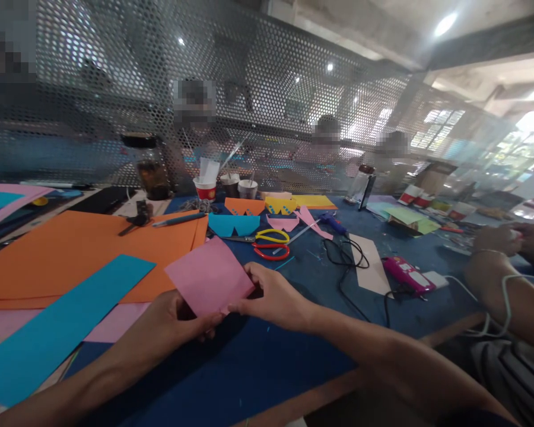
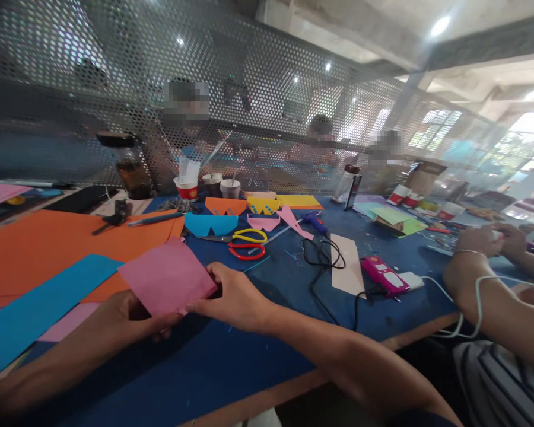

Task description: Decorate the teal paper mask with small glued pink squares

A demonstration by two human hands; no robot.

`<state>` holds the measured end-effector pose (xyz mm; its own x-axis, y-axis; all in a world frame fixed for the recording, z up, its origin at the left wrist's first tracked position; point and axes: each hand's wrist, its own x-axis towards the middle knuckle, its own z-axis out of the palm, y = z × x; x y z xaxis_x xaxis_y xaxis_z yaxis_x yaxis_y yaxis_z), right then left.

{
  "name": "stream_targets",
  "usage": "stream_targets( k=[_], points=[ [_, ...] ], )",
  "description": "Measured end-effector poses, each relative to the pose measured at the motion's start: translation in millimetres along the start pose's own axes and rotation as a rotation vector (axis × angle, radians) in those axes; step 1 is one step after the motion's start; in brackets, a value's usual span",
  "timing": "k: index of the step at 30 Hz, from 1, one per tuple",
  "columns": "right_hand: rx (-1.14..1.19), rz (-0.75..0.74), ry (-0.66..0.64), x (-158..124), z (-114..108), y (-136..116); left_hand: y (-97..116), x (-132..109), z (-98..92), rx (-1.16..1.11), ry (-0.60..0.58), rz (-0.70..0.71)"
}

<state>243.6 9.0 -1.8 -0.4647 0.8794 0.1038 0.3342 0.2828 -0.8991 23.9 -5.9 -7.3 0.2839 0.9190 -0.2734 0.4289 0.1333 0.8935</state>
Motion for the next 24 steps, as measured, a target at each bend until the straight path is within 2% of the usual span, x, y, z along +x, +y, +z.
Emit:
stream_targets(
  k=[7,14,24],
  points=[
    [0.040,0.000,0.006,-1.1,-0.7,2.8,-4.7,-0.7,-0.2,-0.007,0.009,0.010],
    [0.239,0.009,0.017,0.9,-0.9,6.7,-7.1,1.8,-3.0,0.006,0.008,0.046],
    [0.352,0.044,0.025,1.2,-1.6,4.5,-8.2,1.6,-4.2,0.018,0.041,0.042]
  ],
)
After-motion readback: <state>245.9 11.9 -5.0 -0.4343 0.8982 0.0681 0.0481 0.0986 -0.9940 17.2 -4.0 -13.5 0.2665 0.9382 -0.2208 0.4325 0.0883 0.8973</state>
